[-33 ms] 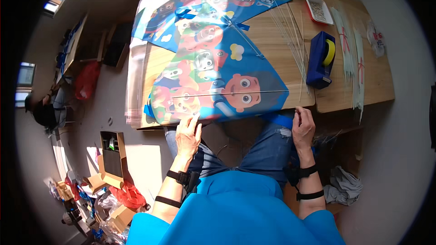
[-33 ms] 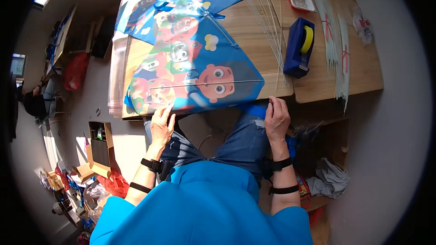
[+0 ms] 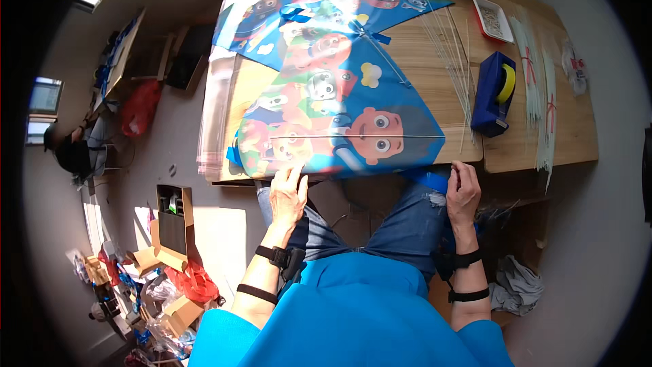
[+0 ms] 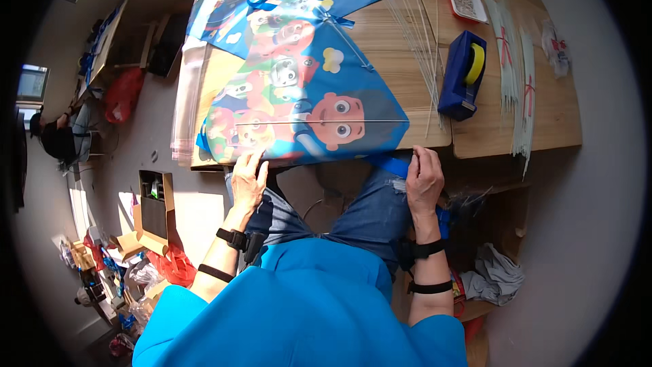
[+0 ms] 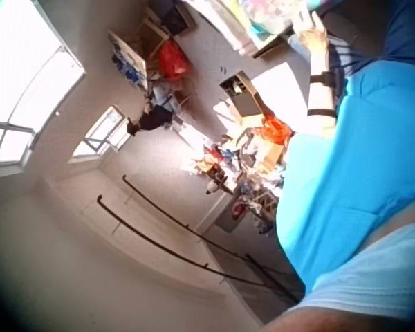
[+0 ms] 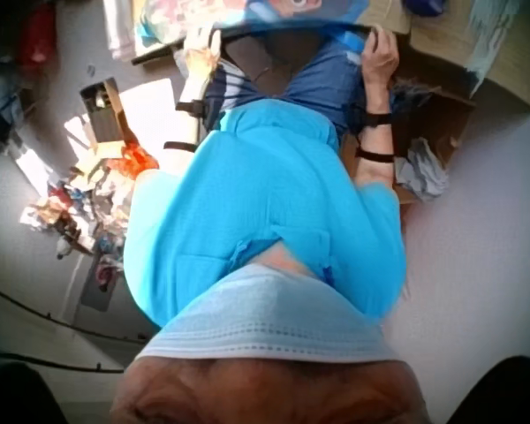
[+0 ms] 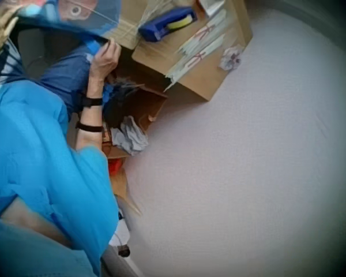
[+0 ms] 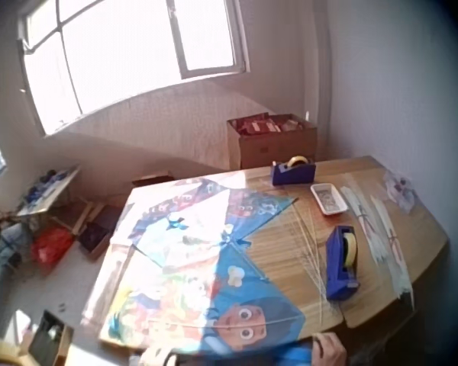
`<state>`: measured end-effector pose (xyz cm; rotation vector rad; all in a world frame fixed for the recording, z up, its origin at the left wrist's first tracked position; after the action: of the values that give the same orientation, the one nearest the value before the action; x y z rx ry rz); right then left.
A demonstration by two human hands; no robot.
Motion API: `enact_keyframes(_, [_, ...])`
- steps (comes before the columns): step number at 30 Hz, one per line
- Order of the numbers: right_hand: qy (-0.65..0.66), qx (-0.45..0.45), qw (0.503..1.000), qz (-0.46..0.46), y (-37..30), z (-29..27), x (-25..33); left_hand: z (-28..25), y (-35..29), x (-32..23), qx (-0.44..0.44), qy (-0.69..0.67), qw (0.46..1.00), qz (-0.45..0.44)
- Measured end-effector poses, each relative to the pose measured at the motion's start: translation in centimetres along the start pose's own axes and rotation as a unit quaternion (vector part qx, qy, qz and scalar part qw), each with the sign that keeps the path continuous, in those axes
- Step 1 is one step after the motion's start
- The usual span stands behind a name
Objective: Insert a support rod into the sleeve of a plastic kite and tape it in place.
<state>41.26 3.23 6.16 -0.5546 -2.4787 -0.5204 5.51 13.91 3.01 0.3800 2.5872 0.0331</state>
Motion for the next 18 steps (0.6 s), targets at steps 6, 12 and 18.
enact_keyframes(6, [0.052,0.058,0.97,-0.23,0.7,4.1,11.1,-2.7,1.9,4.9,-0.08,-0.04,0.994,-0.057])
enact_keyframes(12, [0.076,0.165,0.969,-0.168,2.7,10.7,14.9,-2.8,4.1,9.4,-0.05,-0.097,0.993,-0.05])
enact_keyframes(18, [0.084,0.12,0.97,-0.194,8.5,13.6,15.1,-2.7,6.0,10.3,0.026,-0.12,0.991,-0.061])
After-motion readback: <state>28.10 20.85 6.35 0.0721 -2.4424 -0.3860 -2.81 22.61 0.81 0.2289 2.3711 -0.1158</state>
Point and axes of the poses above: each hand's wrist, its own y-axis towards the middle knuckle, its own z-axis out of the palm, x = y × z, the point moved 5 cm from there along y, towards the middle knuckle, and after that the axes turned 4 degrees about -y, right-handed, at the moved point
